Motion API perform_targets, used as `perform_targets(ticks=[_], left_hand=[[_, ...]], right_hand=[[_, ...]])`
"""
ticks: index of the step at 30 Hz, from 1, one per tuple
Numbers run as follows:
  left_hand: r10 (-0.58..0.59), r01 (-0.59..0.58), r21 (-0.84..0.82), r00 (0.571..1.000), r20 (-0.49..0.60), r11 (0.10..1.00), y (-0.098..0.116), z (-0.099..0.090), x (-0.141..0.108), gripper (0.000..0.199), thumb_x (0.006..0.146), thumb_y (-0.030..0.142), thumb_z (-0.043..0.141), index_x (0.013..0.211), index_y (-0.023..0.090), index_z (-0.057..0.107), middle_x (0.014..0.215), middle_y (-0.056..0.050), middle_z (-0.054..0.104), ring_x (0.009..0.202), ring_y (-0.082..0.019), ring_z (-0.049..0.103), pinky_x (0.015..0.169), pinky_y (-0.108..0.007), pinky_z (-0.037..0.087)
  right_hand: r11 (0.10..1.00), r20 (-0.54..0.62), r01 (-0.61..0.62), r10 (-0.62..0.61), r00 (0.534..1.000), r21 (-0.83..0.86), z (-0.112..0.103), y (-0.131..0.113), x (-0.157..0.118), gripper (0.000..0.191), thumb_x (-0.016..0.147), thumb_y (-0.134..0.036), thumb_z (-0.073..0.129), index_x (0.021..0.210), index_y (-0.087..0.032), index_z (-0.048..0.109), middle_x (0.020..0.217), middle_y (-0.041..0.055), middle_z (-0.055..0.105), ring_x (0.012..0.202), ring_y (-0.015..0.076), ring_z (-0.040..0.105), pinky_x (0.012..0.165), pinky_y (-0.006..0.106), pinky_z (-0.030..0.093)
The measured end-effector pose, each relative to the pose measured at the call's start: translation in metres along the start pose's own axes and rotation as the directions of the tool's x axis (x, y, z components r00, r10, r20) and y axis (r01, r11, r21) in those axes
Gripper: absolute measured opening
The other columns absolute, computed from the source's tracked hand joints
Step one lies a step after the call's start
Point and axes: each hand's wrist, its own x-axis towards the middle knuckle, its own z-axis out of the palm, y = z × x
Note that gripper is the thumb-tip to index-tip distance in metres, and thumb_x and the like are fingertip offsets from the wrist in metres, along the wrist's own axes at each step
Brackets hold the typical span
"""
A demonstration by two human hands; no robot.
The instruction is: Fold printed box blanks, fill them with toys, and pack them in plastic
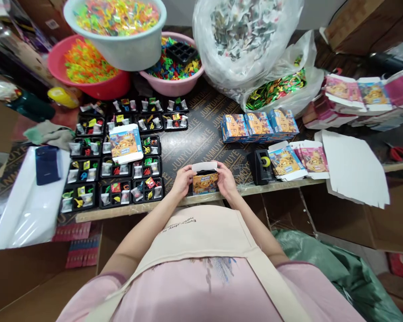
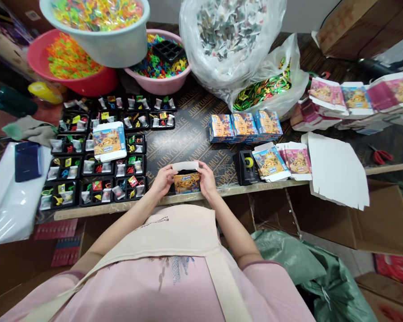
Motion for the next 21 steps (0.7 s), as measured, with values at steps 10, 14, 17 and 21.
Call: perform_targets(ticks=[10,14,17,21], left_hand=[[0.457,-0.521,0.424,0.853,0.250,0.740,0.015,-0.011,-0.005,0.009,0.063,0.030,0.075,0.062,0.021,0.075,0.073,-0.005,0.075,0.072,-0.019,0.068,0.073,-0.032,0.053],[0.365,-0.428,0.484,0.904,0.223,0.763,0.021,-0.013,0.000,0.018,0.058,0.033,0.083,0.066,0.018,0.077,0.069,-0.005,0.074,0.064,-0.017,0.065,0.064,-0.029,0.052],[0.280,-0.342,0.465,0.939,0.198,0.817,0.026,-0.013,0.005,0.023,0.054,0.034,0.086,0.064,0.016,0.076,0.062,-0.004,0.071,0.056,-0.015,0.061,0.059,-0.027,0.049],[0.318,-0.409,0.490,0.911,0.261,0.770,0.029,-0.012,0.002,0.019,0.059,0.034,0.083,0.061,0.017,0.074,0.063,-0.004,0.071,0.059,-0.016,0.062,0.059,-0.026,0.048]], right_hand=[[0.984,0.009,0.175,-0.175,0.985,0.016,0.003,0.012,0.006,0.017,0.067,-0.036,0.061,0.058,-0.022,0.066,0.078,0.0035,0.077,0.077,0.0225,0.068,0.084,0.040,0.052],[0.942,0.061,0.237,-0.229,0.971,-0.238,-0.007,0.003,0.006,0.014,0.064,-0.036,0.078,0.070,-0.024,0.074,0.080,0.0015,0.076,0.079,0.0207,0.066,0.081,0.036,0.051],[0.922,0.098,0.212,-0.190,0.977,-0.324,-0.011,-0.003,0.009,0.020,0.064,-0.040,0.081,0.072,-0.023,0.075,0.072,0.0003,0.072,0.068,0.0174,0.061,0.072,0.034,0.050],[0.922,0.179,0.205,-0.152,0.972,-0.328,-0.013,-0.010,0.013,0.024,0.060,-0.041,0.085,0.065,-0.022,0.071,0.069,0.0000,0.071,0.067,0.0166,0.061,0.072,0.034,0.051]])
